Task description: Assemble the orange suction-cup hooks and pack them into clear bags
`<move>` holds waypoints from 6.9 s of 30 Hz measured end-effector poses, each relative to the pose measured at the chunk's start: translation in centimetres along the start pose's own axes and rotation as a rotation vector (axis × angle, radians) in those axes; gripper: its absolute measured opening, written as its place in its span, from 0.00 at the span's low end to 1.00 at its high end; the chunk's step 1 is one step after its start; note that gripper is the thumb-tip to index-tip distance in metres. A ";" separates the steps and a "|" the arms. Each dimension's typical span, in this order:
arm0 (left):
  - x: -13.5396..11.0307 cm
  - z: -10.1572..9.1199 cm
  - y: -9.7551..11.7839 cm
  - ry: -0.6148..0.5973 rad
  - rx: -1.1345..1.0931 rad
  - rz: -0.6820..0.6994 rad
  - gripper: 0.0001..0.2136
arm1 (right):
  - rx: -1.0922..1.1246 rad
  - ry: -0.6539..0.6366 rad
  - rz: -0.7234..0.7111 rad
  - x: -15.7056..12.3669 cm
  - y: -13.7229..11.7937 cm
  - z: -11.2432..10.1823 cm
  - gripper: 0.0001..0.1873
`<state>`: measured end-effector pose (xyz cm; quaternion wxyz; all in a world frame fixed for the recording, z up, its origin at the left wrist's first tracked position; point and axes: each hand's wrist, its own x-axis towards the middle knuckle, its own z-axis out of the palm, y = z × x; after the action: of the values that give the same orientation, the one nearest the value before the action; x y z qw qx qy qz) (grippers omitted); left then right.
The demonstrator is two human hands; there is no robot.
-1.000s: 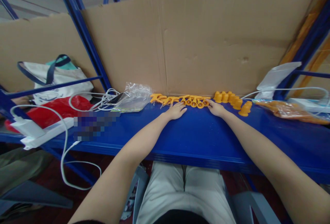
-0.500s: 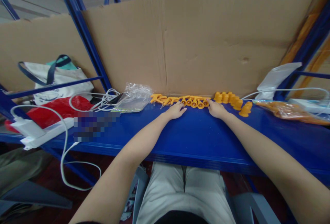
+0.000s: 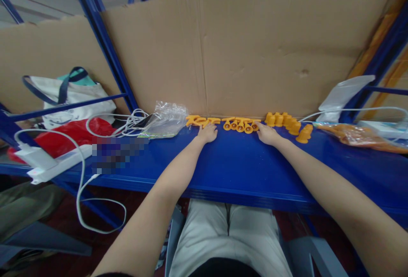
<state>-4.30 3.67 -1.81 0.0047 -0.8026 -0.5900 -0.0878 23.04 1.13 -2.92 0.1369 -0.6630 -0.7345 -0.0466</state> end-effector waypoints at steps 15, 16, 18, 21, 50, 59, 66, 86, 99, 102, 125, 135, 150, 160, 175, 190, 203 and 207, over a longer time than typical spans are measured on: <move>-0.5 -0.6 0.6 -0.032 0.007 -0.077 0.24 | 0.024 -0.031 0.029 0.0 0.0 0.2 0.33; -0.6 -0.8 0.5 -0.023 -0.004 -0.077 0.24 | 0.024 -0.032 0.029 0.1 0.1 0.2 0.33; -0.6 -1.5 0.1 0.023 -0.025 -0.089 0.24 | 0.024 -0.027 0.027 0.1 0.1 0.2 0.33; -0.7 -2.7 -1.4 0.141 -0.047 -0.196 0.23 | 0.023 -0.015 0.019 0.1 0.1 0.2 0.32; -0.2 -3.4 -6.0 0.443 -0.226 -0.264 0.28 | 0.001 -0.043 0.029 0.0 0.1 0.0 0.32; -0.3 -4.1 -3.4 0.357 -0.214 0.051 0.27 | -0.001 -0.036 0.027 0.0 0.2 0.1 0.31; -0.8 -4.3 -2.1 0.349 -0.261 0.131 0.23 | 0.025 -0.051 0.030 -0.3 -0.3 -0.4 0.33; -1.9 -4.5 0.3 -0.067 -0.263 0.118 0.12 | 0.033 -0.039 0.004 -0.1 0.1 -0.1 0.32; 0.2 -0.8 -1.0 -0.018 0.010 0.109 0.15 | 0.045 -0.086 0.057 -0.5 -0.6 -0.8 0.33; 0.2 -0.9 -0.9 -0.036 0.018 0.101 0.15 | 0.053 -0.087 0.056 -0.5 -0.7 -0.9 0.33; -1.9 -4.4 0.4 0.086 0.139 0.055 0.14 | -0.181 0.190 -0.180 -1.8 -3.6 -1.5 0.19; -2.2 -4.3 1.0 0.051 0.190 0.052 0.16 | -0.238 0.097 0.015 -2.4 -4.8 -2.2 0.26; -1.8 -3.8 0.7 0.101 0.192 0.022 0.15 | -0.029 0.281 0.021 -1.2 -2.7 -1.8 0.20; -1.7 -3.9 0.7 0.085 0.192 0.022 0.16 | 0.156 0.500 -0.009 -0.6 -0.4 -2.4 0.20; -2.0 -3.9 0.9 0.098 0.201 0.051 0.16 | 0.503 0.570 -0.050 1.3 2.0 -2.3 0.19; -2.4 -4.5 1.1 0.065 0.184 0.047 0.16 | 0.905 0.427 -0.335 -0.2 -2.6 -4.8 0.18; -2.0 -3.9 0.8 0.092 0.169 0.050 0.17 | 0.720 0.310 -0.240 -0.6 -1.4 -5.5 0.13; -1.8 -3.8 0.7 0.093 0.162 0.060 0.17 | 0.722 0.307 -0.235 -0.5 -1.7 -5.2 0.10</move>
<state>-4.68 1.32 1.71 0.0997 -0.8118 -0.5702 -0.0769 22.12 -0.85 2.07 0.4626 -0.4693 -0.7454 0.1004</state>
